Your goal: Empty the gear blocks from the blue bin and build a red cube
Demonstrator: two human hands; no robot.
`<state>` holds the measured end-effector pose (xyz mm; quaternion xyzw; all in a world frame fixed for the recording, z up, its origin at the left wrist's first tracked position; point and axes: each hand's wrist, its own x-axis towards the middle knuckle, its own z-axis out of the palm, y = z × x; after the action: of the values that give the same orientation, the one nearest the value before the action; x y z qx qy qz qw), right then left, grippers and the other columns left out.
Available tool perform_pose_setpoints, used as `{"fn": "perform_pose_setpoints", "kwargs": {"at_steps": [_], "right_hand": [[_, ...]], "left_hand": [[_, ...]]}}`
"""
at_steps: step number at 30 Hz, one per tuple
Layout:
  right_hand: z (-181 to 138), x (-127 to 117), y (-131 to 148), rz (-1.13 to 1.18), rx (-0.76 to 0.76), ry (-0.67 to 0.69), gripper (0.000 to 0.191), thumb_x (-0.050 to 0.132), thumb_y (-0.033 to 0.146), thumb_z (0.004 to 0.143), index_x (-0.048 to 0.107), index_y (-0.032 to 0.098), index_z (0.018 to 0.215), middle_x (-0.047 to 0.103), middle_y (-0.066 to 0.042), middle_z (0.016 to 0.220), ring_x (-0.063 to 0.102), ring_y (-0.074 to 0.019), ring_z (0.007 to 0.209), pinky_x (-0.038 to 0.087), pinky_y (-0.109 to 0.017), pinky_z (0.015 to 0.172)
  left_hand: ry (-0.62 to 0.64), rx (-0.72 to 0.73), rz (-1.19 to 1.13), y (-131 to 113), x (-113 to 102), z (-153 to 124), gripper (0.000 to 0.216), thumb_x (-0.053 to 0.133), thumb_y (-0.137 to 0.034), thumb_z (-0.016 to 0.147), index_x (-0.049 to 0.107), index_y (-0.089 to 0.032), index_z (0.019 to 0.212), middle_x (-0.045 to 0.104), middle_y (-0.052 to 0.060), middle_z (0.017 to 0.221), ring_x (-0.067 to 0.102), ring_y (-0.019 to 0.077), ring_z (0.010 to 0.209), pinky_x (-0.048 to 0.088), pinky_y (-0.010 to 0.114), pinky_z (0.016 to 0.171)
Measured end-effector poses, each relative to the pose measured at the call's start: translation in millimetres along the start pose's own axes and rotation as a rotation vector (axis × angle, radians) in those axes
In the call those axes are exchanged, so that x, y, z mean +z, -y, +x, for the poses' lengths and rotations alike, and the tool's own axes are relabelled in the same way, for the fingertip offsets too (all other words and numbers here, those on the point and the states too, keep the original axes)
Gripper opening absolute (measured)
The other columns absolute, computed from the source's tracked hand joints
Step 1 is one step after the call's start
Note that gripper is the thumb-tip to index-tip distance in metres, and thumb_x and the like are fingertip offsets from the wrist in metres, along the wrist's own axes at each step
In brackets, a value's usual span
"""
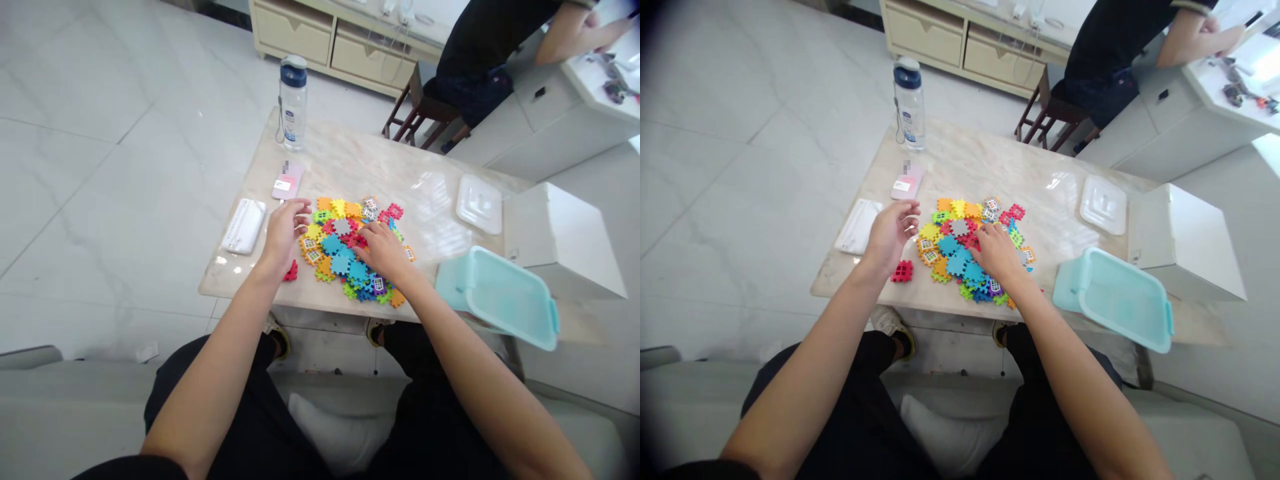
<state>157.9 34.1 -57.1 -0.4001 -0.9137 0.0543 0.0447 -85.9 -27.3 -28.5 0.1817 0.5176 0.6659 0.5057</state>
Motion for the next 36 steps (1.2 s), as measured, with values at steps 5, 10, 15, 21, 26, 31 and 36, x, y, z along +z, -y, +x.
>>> {"fn": "perform_pose_setpoints", "kwargs": {"at_steps": [5,10,15,21,26,31,36], "right_hand": [[-7.2,13.6,-10.3,-0.047,-0.028,0.02,0.027,0.073,0.035,0.106,0.079,0.018,0.127,0.069,-0.019,0.136,0.057,-0.0382,0.127,0.052,-0.056,0.11],[-3.1,9.5,-2.2,-0.115,-0.075,0.07,0.018,0.066,0.025,0.109,0.083,0.019,0.11,0.073,-0.018,0.121,0.058,-0.0369,0.123,0.051,-0.052,0.104],[-6.0,3.3,-4.0,-0.091,-0.067,0.04,0.026,0.056,0.023,0.113,0.081,0.019,0.108,0.076,-0.016,0.116,0.059,-0.035,0.117,0.049,-0.05,0.099],[-30.0,-2.6,-9.5,0.029,0.066,-0.201,0.029,0.053,0.022,0.114,0.081,0.022,0.116,0.076,-0.014,0.13,0.062,-0.0333,0.12,0.051,-0.05,0.099],[-49.6,-17.4,-14.1,0.06,-0.003,-0.301,0.031,0.054,0.022,0.112,0.081,0.025,0.127,0.08,-0.012,0.127,0.065,-0.0334,0.116,0.052,-0.053,0.099],[-55.8,-39.6,-3.9,0.087,-0.126,-0.291,0.029,0.06,0.027,0.111,0.079,0.031,0.132,0.081,-0.009,0.129,0.067,-0.0333,0.115,0.053,-0.055,0.1],[-36.7,-51.9,12.1,0.126,-0.3,-0.194,0.029,0.061,0.029,0.111,0.078,0.035,0.135,0.077,-0.008,0.14,0.066,-0.0314,0.12,0.052,-0.053,0.105]], "left_hand": [[0.139,-0.132,0.17,25.8,13.1,-12.4,0.018,0.081,-0.033,0.079,0.078,-0.02,0.091,0.076,0.006,0.095,0.063,0.0133,0.073,0.047,0.024,0.064],[0.222,-0.226,0.191,32.9,21.5,-19.2,0.027,0.085,-0.04,0.08,0.08,-0.019,0.096,0.077,0.006,0.097,0.065,0.0137,0.075,0.05,0.025,0.068],[0.176,-0.166,0.227,32.8,30.3,-16.6,0.02,0.084,-0.035,0.08,0.08,-0.019,0.092,0.077,0.005,0.095,0.065,0.0125,0.075,0.049,0.023,0.067],[0.247,-0.263,0.079,33.3,38.7,-23.1,0.027,0.087,-0.04,0.079,0.08,-0.021,0.096,0.077,0.005,0.094,0.065,0.0136,0.073,0.052,0.025,0.067],[0.215,-0.245,0.229,35.4,32.0,-25.7,0.023,0.082,-0.042,0.085,0.081,-0.02,0.093,0.079,0.008,0.096,0.068,0.0149,0.074,0.051,0.026,0.065],[0.382,-0.426,0.25,27.5,29.6,-39.8,0.05,0.077,-0.07,0.09,0.08,-0.02,0.09,0.08,0.012,0.09,0.075,0.0229,0.078,0.054,0.033,0.068],[0.416,-0.291,0.237,15.1,27.4,-41.4,0.043,0.095,-0.06,0.079,0.081,-0.022,0.095,0.077,0.007,0.079,0.071,0.0202,0.073,0.053,0.033,0.069]]}}
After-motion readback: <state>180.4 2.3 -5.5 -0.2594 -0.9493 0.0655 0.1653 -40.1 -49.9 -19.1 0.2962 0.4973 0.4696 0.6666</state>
